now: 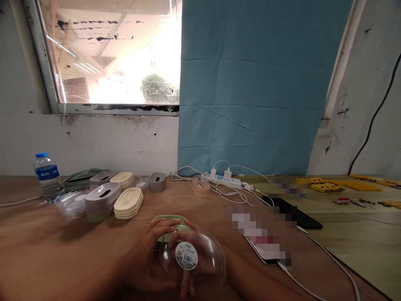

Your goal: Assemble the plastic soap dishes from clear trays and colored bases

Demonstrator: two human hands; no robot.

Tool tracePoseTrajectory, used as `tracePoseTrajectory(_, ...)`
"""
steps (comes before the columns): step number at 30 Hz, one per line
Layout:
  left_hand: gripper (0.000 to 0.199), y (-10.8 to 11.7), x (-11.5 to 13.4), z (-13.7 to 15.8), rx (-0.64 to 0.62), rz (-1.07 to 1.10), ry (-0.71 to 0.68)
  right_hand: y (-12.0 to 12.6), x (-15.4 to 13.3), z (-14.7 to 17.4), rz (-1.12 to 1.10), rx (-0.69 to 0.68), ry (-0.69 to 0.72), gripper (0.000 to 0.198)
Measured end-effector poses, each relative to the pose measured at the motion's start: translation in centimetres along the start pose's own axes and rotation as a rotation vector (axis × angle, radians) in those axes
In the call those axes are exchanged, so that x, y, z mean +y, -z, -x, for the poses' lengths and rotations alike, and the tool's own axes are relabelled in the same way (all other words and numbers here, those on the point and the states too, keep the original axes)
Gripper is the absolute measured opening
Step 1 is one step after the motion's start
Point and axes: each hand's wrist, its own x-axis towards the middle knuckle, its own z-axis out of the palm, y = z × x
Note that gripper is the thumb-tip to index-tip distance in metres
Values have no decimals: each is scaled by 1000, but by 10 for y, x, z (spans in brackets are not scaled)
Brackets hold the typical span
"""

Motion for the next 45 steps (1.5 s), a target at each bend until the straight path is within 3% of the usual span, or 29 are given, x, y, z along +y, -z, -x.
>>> tracePoseTrajectory(3, 81, -2, -8, 3, 104, 180, 101, 5, -5, 4, -263, -78, -120, 58)
tracePoseTrajectory(7, 67, 6, -29, 5, 280, 236, 276, 22, 4, 1, -312, 180, 61, 47)
tracePoseTrajectory(9, 58, 12, -40, 6, 341, 262, 352, 29, 13, -2, -228, 346, 143, 37)
tracePoseTrajectory(12, 59, 16, -55, 9, 312, 333, 421, 33, 23, -6, 37, 609, 239, 20)
tracePoseTrajectory(15, 65, 14, -62, 12, 226, 361, 479, 31, 27, -5, 386, 751, 389, 29)
tracePoseTrajectory(18, 69, 12, -62, 13, 115, 341, 546, 28, 26, -2, 664, 670, 434, 57)
tracePoseTrajectory(22, 73, 12, -57, 12, 16, 344, 577, 27, 24, 2, 854, 554, 309, 66)
tracePoseTrajectory(30, 76, 13, -60, 13, -14, 438, 540, 28, 19, 7, 819, 473, 225, 69)
tracePoseTrajectory(36, 73, 11, -63, 15, -17, 455, 497, 25, 12, 11, 874, 449, 230, 67)
tracePoseTrajectory(45, 75, 15, -74, 21, -30, 486, 543, 22, 11, 7, 852, 420, 302, 70)
